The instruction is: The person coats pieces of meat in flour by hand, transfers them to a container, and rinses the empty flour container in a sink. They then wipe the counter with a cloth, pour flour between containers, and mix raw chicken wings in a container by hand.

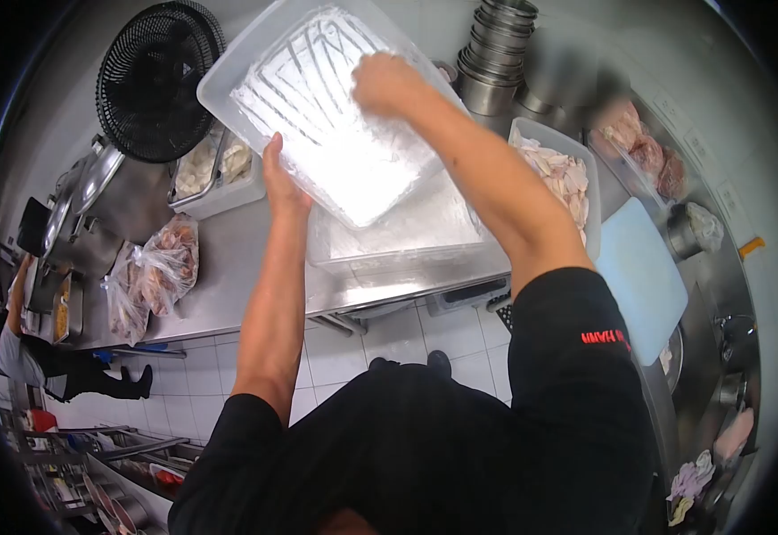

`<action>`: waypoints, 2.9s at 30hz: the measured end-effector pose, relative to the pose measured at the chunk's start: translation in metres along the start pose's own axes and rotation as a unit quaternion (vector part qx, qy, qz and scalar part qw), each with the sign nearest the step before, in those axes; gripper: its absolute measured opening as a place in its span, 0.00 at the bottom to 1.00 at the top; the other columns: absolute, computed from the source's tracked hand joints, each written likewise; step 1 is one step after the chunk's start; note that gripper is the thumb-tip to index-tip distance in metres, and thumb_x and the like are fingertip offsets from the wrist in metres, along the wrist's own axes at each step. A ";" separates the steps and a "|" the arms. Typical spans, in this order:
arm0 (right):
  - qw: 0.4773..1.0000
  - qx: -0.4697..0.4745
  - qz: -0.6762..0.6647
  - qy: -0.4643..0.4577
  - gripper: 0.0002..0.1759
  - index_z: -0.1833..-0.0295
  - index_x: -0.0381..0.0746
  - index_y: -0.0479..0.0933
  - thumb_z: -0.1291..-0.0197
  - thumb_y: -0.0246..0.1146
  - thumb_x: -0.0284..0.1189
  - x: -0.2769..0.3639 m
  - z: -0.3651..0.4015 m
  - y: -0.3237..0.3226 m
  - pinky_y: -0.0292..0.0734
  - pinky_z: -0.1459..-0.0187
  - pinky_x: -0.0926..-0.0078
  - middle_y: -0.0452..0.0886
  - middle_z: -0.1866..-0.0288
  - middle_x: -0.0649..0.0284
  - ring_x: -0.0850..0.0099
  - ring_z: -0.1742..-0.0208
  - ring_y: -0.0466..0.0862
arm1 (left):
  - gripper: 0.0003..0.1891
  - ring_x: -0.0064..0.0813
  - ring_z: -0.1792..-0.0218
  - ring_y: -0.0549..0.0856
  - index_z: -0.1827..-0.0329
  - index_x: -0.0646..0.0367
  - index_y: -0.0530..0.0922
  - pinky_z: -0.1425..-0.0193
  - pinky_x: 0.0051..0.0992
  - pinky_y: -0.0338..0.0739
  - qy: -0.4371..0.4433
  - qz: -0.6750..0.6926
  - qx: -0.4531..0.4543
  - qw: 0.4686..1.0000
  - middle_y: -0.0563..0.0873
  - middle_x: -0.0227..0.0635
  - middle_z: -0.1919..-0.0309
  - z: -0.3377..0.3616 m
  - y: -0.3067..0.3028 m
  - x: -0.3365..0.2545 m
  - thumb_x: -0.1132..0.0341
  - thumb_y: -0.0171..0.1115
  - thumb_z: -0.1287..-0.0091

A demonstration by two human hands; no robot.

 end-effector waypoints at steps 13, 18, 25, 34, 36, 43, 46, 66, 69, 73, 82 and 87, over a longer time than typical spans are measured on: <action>0.994 0.066 -0.081 0.016 0.18 0.62 0.29 0.79 0.42 0.49 0.33 -0.021 0.022 0.056 0.73 0.50 0.57 0.80 0.63 0.41 0.48 0.58 0.80 | 0.28 0.43 0.41 0.74 0.37 0.67 0.64 0.36 0.41 0.70 0.024 -0.006 0.000 1.000 0.74 0.45 0.43 -0.018 -0.006 -0.016 0.62 0.53 0.40; 0.908 -0.062 -0.305 0.281 0.24 0.48 0.30 0.75 0.41 0.52 0.38 -0.084 0.058 0.082 0.72 0.46 0.68 0.80 0.52 0.42 0.54 0.50 0.80 | 0.24 0.42 0.43 0.76 0.42 0.66 0.68 0.38 0.41 0.71 0.068 -0.019 0.002 0.997 0.76 0.43 0.47 -0.027 -0.011 -0.019 0.63 0.53 0.40; 0.777 -0.031 -0.569 0.269 0.30 0.45 0.30 0.75 0.42 0.59 0.46 -0.054 0.055 0.111 0.70 0.47 0.74 0.81 0.50 0.55 0.69 0.50 0.78 | 0.22 0.39 0.46 0.76 0.47 0.68 0.71 0.40 0.39 0.71 0.067 -0.041 -0.001 0.997 0.76 0.43 0.49 -0.033 0.006 -0.007 0.62 0.55 0.41; 0.886 0.047 -0.427 0.173 0.34 0.44 0.31 0.75 0.51 0.62 0.47 -0.005 0.044 0.059 0.74 0.50 0.68 0.81 0.52 0.46 0.57 0.52 0.81 | 0.33 0.33 0.45 0.74 0.34 0.65 0.64 0.38 0.30 0.66 0.115 -0.093 0.117 0.982 0.74 0.39 0.44 -0.062 0.055 -0.003 0.62 0.61 0.44; 0.922 0.054 -0.358 0.140 0.32 0.44 0.33 0.75 0.52 0.62 0.42 0.000 0.036 0.062 0.74 0.48 0.65 0.80 0.51 0.42 0.53 0.50 0.80 | 0.35 0.33 0.43 0.73 0.33 0.65 0.63 0.36 0.30 0.64 0.127 -0.110 0.113 0.979 0.74 0.39 0.43 -0.067 0.055 -0.001 0.61 0.61 0.44; 0.959 -0.202 -0.194 -0.038 0.21 0.49 0.34 0.77 0.50 0.61 0.30 0.007 -0.001 -0.044 0.74 0.48 0.59 0.81 0.55 0.46 0.51 0.51 0.80 | 0.32 0.33 0.44 0.75 0.36 0.67 0.66 0.39 0.31 0.68 0.131 -0.062 0.142 0.979 0.75 0.40 0.44 -0.041 0.099 -0.025 0.55 0.61 0.39; 0.979 -0.090 -0.181 -0.038 0.16 0.52 0.36 0.80 0.46 0.58 0.30 0.026 -0.030 -0.020 0.75 0.50 0.58 0.82 0.57 0.48 0.52 0.53 0.81 | 0.32 0.33 0.43 0.74 0.36 0.66 0.66 0.38 0.31 0.68 0.133 -0.119 0.111 0.978 0.75 0.40 0.43 -0.047 0.082 -0.017 0.52 0.60 0.36; 0.963 0.148 -0.219 0.059 0.30 0.44 0.37 0.78 0.53 0.61 0.42 0.025 0.041 0.086 0.74 0.44 0.64 0.82 0.52 0.47 0.53 0.49 0.81 | 0.30 0.30 0.44 0.74 0.37 0.68 0.68 0.37 0.27 0.64 0.211 -0.158 0.124 0.957 0.76 0.40 0.45 -0.039 0.085 -0.014 0.56 0.59 0.36; 0.961 0.175 -0.205 0.064 0.29 0.44 0.37 0.78 0.54 0.62 0.39 0.014 0.059 0.061 0.74 0.45 0.64 0.81 0.51 0.47 0.53 0.48 0.80 | 0.30 0.30 0.44 0.74 0.37 0.69 0.68 0.37 0.27 0.64 0.212 -0.170 0.132 0.953 0.76 0.40 0.45 -0.038 0.087 -0.014 0.57 0.59 0.36; 0.985 -0.091 -0.124 0.080 0.21 0.47 0.38 0.79 0.47 0.59 0.32 -0.039 0.042 -0.005 0.73 0.43 0.63 0.80 0.50 0.51 0.53 0.48 0.78 | 0.29 0.30 0.44 0.73 0.37 0.69 0.68 0.37 0.26 0.63 0.210 -0.206 0.142 0.945 0.75 0.40 0.44 -0.039 0.084 -0.016 0.58 0.60 0.37; 0.979 0.044 -0.174 0.096 0.20 0.52 0.35 0.80 0.43 0.51 0.35 -0.019 0.023 0.074 0.72 0.44 0.62 0.81 0.53 0.48 0.52 0.50 0.80 | 0.29 0.32 0.44 0.73 0.37 0.69 0.67 0.36 0.29 0.64 0.207 -0.155 0.138 0.956 0.75 0.41 0.44 -0.034 0.085 -0.016 0.58 0.60 0.37; 0.942 -0.093 -0.215 0.239 0.25 0.50 0.30 0.77 0.41 0.51 0.39 -0.102 0.075 0.069 0.71 0.44 0.62 0.79 0.49 0.43 0.51 0.46 0.78 | 0.30 0.33 0.43 0.73 0.36 0.69 0.67 0.36 0.29 0.63 0.246 -0.201 0.125 0.940 0.75 0.42 0.43 -0.020 0.082 -0.032 0.58 0.60 0.37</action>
Point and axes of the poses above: each hand's wrist, its own z-axis away from the middle knuckle, its own y-axis out of the palm, x = y × z, the point moved 9 cm from there along -z, towards the middle knuckle
